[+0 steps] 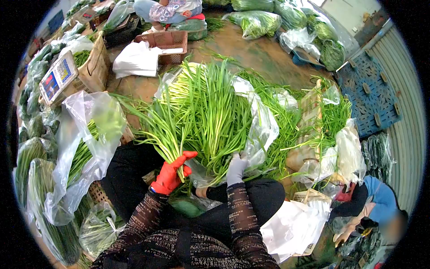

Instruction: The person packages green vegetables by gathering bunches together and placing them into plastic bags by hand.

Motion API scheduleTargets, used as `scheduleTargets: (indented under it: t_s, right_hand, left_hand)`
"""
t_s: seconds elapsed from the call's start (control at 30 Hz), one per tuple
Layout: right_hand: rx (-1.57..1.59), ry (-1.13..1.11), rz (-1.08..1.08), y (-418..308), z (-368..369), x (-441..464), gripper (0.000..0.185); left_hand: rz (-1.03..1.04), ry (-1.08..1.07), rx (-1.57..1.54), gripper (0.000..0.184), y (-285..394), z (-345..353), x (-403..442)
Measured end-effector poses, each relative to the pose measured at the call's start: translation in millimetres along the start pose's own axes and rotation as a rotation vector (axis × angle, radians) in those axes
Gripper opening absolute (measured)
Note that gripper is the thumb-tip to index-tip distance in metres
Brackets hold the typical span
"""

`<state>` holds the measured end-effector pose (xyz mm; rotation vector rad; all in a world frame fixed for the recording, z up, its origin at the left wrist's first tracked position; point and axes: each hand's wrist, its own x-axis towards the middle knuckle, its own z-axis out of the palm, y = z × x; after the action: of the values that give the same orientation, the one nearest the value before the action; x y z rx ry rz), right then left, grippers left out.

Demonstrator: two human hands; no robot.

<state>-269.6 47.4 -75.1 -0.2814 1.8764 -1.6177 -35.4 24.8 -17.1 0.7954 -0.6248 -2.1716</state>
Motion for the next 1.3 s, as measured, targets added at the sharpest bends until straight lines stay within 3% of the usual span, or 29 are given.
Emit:
scheduleTargets:
  t_s: [0.03, 0.1, 0.17, 0.23, 0.3, 0.33, 0.37, 0.43, 0.47, 0.57, 0.63, 0.73, 0.8, 0.83, 0.9, 0.93, 1.0, 1.03, 1.1, 1.17, 1.3]
  right_hand:
    - [0.282, 0.057, 0.133, -12, -1, -11, 0.019]
    - [0.315, 0.139, 0.147, -12, -5, -13, 0.014]
    - [0.3, 0.082, 0.199, -22, -7, -25, 0.014]
    - [0.262, 0.065, 0.186, -26, -5, -26, 0.024]
    - [-0.145, 0.044, 0.066, -21, -1, -16, 0.041]
    - [-0.472, 0.155, -0.204, 27, -2, 20, 0.065]
    - [-0.47, 0.154, -0.204, 24, 3, 17, 0.065]
    - [-1.184, 0.22, -0.309, -5, 21, -4, 0.069]
    - [-1.052, 0.07, -0.177, -46, 27, -29, 0.059]
    - [-0.897, -0.051, -0.192, -45, 11, -3, 0.049]
    - [-0.8, 0.058, -0.179, -81, 1, -1, 0.043]
    - [-0.735, 0.219, -0.366, -82, -29, 44, 0.041]
    - [-1.162, 0.761, -0.821, -88, -34, 55, 0.038]
    - [-1.162, 0.762, -0.825, -88, -32, 54, 0.038]
    - [-0.764, 0.315, -0.92, -79, -18, 42, 0.038]
    - [-0.789, 0.054, -0.668, -92, -5, 9, 0.028]
    - [-1.035, -0.26, -0.566, -64, 11, -5, 0.029]
    - [-1.119, -0.262, -0.437, -51, 21, -14, 0.04]
    - [-1.199, -0.183, -0.506, -24, 30, -24, 0.069]
    - [-1.202, -0.132, -0.431, -21, 45, -38, 0.084]
    - [-1.062, -0.076, -0.39, -10, 54, -35, 0.082]
  left_hand:
    - [-0.006, -0.006, 0.0, 0.029, -2, 0, 2]
    - [0.001, -0.019, 0.046, 0.029, -6, 1, 5]
    - [-0.007, -0.016, 0.059, 0.029, -8, 3, 4]
    - [-0.008, -0.006, 0.069, 0.029, -9, 3, 4]
    - [-0.01, -0.005, 0.068, 0.029, -9, 2, 3]
    - [-0.01, -0.005, 0.069, 0.029, -10, 1, 3]
    - [-0.016, -0.008, 0.074, 0.029, -11, 0, 3]
    - [-0.015, -0.01, 0.081, 0.029, -10, -1, 3]
    - [-0.027, 0.0, 0.07, 0.028, -10, 0, 2]
    - [-0.024, 0.01, 0.053, 0.028, -7, -1, 1]
    - [-0.014, 0.008, 0.046, 0.028, -6, -1, -1]
    - [0.007, 0.006, 0.055, 0.027, -5, 0, -1]
    - [-0.018, 0.001, 0.049, 0.027, -5, 1, 1]
    - [-0.016, 0.0, 0.045, 0.027, -5, 1, 2]
    - [-0.019, -0.004, 0.04, 0.027, -7, 0, 4]
    - [-0.019, -0.001, 0.04, 0.027, -8, 0, 4]
    - [-0.021, 0.009, 0.055, 0.029, -9, -1, 4]
    - [-0.02, 0.013, 0.058, 0.029, -9, -2, 3]
    - [-0.022, 0.028, 0.064, 0.028, -6, -2, 1]
    - [-0.033, 0.044, 0.086, 0.028, -5, 0, -1]
    - [-0.031, 0.056, 0.108, 0.029, -9, -1, 2]
